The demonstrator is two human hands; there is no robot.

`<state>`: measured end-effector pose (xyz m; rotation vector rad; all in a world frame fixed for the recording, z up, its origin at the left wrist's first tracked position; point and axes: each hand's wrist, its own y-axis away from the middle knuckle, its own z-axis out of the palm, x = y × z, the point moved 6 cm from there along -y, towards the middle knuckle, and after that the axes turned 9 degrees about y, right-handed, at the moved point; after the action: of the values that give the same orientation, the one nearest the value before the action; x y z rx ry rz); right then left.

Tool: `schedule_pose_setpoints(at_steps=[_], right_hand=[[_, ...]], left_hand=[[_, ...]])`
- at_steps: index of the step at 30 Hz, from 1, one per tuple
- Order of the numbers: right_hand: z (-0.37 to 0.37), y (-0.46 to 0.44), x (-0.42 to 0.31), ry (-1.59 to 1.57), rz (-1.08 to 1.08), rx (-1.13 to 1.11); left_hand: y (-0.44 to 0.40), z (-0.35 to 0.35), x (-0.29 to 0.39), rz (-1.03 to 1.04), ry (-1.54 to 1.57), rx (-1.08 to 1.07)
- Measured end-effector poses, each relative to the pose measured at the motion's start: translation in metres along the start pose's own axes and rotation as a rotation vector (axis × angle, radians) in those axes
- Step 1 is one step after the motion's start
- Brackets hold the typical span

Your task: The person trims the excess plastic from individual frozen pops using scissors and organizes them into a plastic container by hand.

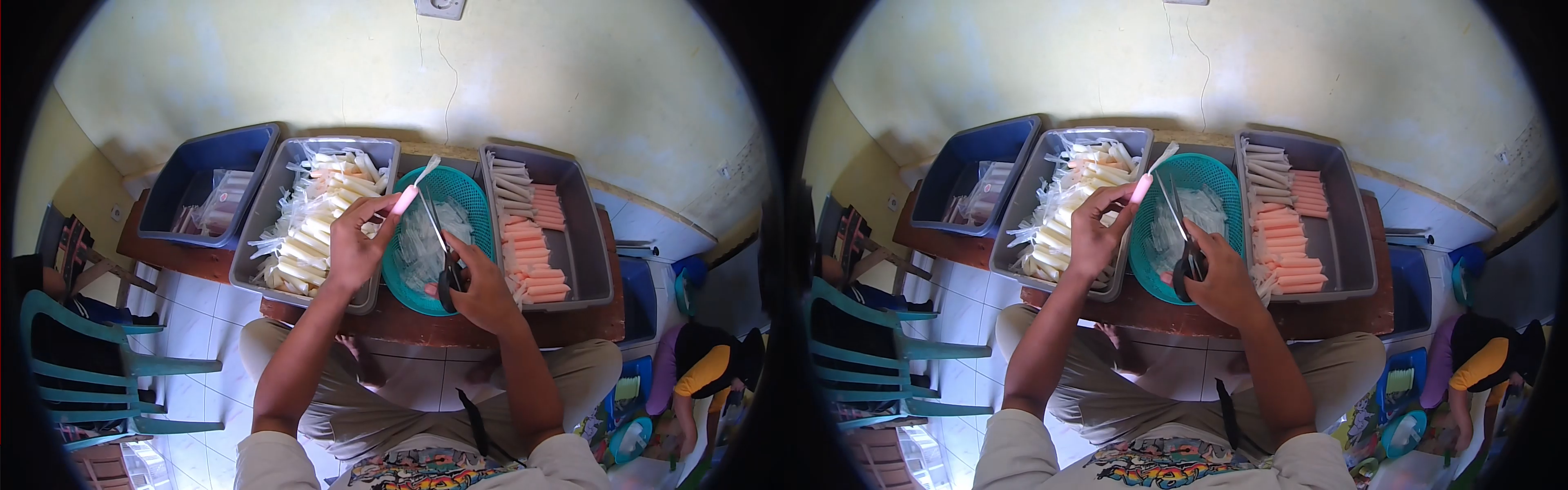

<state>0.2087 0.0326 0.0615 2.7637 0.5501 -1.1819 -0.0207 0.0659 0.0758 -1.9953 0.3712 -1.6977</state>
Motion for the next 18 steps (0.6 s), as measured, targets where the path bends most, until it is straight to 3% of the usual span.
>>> schedule_pose_setpoints(at_steps=[3, 9, 18], right_hand=[[-0.01, 0.011, -0.001, -0.194, -0.004, -0.087], [-0.016, 0.017, -0.003, -0.247, -0.132, -0.119], [-0.009, 0.014, 0.0, -0.126, -0.094, -0.074]], left_hand=[[-0.002, -0.009, -0.002, 0.041, -0.067, 0.024], [0.008, -0.005, 0.004, 0.075, -0.217, -0.029], [0.017, 0.009, 0.006, 0.157, -0.289, -0.143]])
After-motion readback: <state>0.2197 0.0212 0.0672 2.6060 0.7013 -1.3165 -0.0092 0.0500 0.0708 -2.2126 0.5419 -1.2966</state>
